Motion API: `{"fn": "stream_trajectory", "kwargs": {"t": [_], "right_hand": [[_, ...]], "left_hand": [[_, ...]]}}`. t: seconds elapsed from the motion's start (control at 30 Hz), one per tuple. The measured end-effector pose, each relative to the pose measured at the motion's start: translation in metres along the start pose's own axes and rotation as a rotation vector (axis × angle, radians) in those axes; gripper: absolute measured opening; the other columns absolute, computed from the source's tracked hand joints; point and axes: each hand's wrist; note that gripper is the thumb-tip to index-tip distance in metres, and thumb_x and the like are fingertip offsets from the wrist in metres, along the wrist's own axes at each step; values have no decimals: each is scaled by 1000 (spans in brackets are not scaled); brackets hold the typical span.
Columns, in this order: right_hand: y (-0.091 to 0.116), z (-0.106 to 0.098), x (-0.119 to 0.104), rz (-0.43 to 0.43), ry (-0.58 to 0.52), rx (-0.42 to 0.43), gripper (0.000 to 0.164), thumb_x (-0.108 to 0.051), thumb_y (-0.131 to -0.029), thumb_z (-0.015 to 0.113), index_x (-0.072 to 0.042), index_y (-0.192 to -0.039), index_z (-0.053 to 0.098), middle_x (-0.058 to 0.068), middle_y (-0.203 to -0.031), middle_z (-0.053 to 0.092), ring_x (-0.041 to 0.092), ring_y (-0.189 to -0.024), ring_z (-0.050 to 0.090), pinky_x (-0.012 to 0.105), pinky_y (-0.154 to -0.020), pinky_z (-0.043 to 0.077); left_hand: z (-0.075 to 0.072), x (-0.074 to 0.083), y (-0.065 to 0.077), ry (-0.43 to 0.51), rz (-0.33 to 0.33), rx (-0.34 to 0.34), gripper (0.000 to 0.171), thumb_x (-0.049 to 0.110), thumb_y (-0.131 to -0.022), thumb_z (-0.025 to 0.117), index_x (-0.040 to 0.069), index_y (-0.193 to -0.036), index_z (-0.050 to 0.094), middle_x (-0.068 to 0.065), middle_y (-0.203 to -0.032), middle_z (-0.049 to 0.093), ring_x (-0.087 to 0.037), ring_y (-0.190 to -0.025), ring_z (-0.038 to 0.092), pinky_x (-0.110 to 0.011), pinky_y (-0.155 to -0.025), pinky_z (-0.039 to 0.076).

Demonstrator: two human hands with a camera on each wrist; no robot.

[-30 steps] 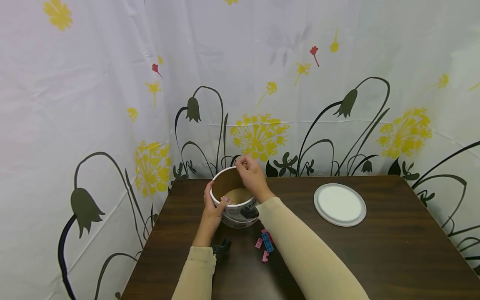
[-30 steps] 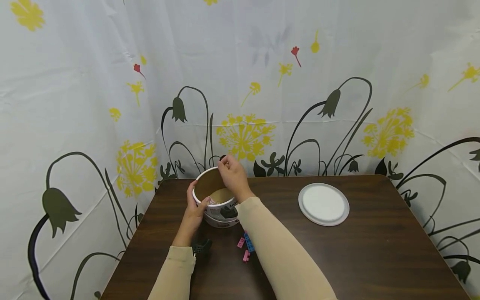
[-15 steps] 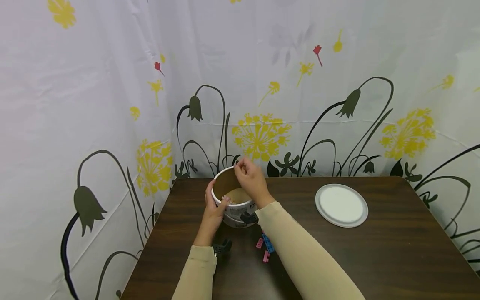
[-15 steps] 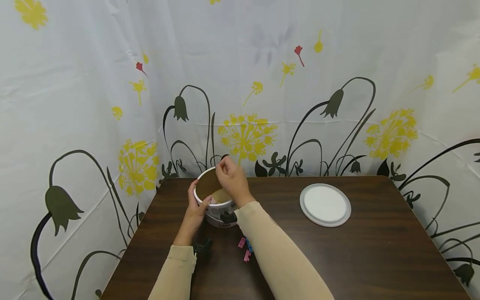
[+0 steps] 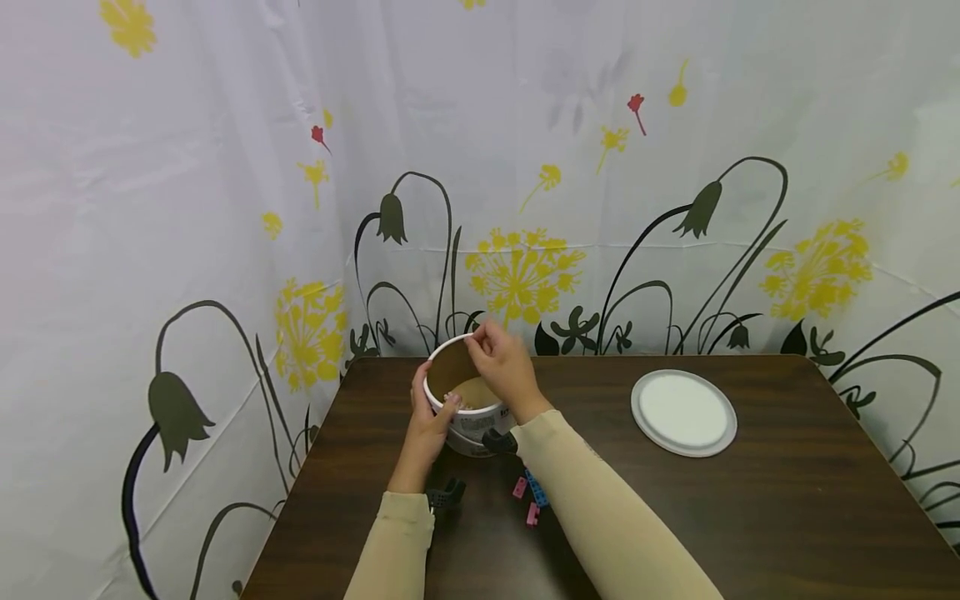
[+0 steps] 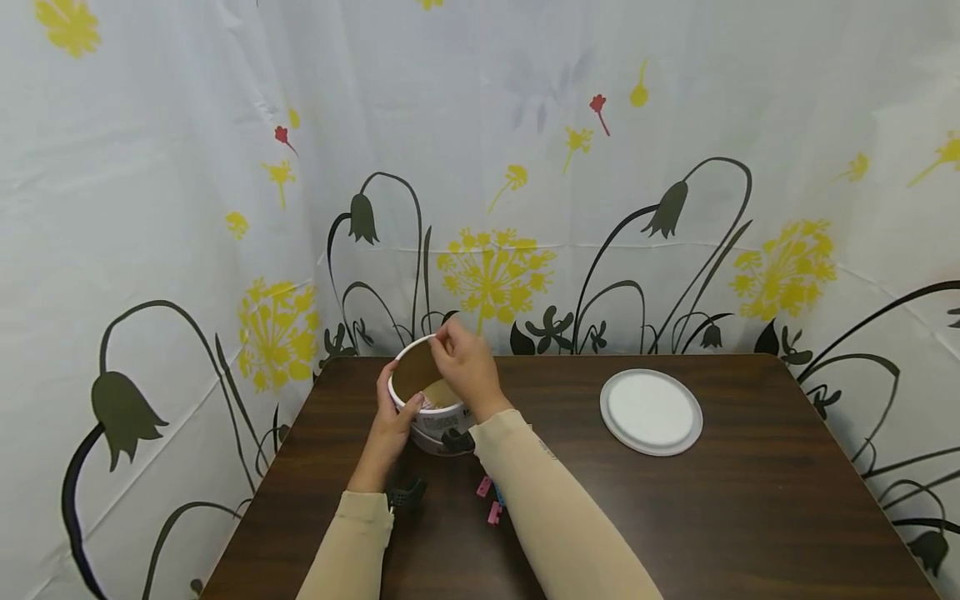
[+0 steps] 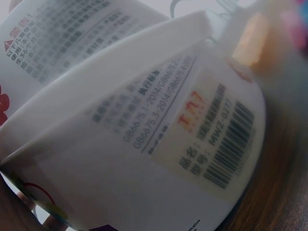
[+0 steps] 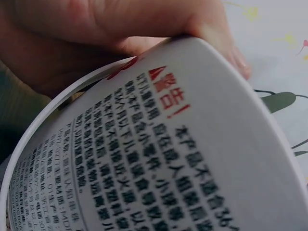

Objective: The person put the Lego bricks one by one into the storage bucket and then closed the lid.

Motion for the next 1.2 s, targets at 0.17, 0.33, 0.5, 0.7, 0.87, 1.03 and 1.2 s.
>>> {"fn": "stream_trajectory", "kwargs": {"t": [0.17, 0.33, 0.5, 0.7, 0.87, 1.03, 1.2], "right_hand": [[6, 1, -1, -68, 108, 5, 12, -23, -106, 72, -16, -98, 65, -5, -63, 50, 7, -53, 39, 23, -53, 33], [18, -4, 6, -102, 137, 8, 10, -23, -106, 73, -16, -101, 68, -4, -66, 55, 7, -54, 42, 23, -54, 36], [34, -18, 23, -111, 63, 29, 7, -23, -102, 77, -18, -102, 72, -3, -80, 63, 11, -74, 49, 28, -73, 42], [55, -56, 47, -71, 22, 31, 8, -13, -99, 78, -15, -102, 71, 2, -94, 63, 17, -90, 48, 33, -86, 40], [74, -92, 63, 106, -51, -11, 5, -13, -104, 73, -16, -108, 71, 4, -99, 60, 17, -87, 52, 27, -75, 45], [100, -110, 86, 292, -129, -82, 14, -25, -108, 70, -14, -116, 69, 3, -102, 59, 17, -87, 54, 26, -75, 46], [137, -121, 115, 552, -476, -94, 23, -20, -110, 65, 0, -122, 60, -2, -89, 55, 10, -67, 48, 26, -58, 43]], "left_hand": [[-1, 0, 2, 15, -8, -13, 82, 31, -104, 66, 34, -171, 18, -14, -176, 18, -47, -155, 34, -60, -125, 32], [-1, 0, 1, 8, 4, -6, 82, 32, -103, 67, 34, -170, 19, -15, -176, 18, -47, -156, 33, -62, -126, 29], [-1, -2, 2, 4, 9, 3, 82, 33, -102, 68, 34, -170, 22, -15, -175, 20, -46, -157, 32, -63, -128, 26], [-2, -2, 2, 2, -6, 4, 84, 34, -101, 68, 35, -171, 20, -14, -176, 19, -47, -158, 31, -64, -128, 25], [-3, 1, -2, -9, -12, 1, 83, 35, -101, 67, 37, -170, 21, -12, -176, 18, -47, -159, 29, -65, -128, 24], [-4, 1, -3, -19, -11, -5, 83, 33, -102, 67, 37, -170, 20, -13, -175, 18, -46, -159, 29, -65, -128, 24], [-2, -2, 0, -14, -21, -1, 84, 35, -101, 67, 36, -170, 20, -12, -175, 19, -45, -159, 30, -64, -128, 24]]}}
Point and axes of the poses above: each hand's wrist, its own y-axis away from the middle knuckle, its own z-axis out of the palm, x = y × z
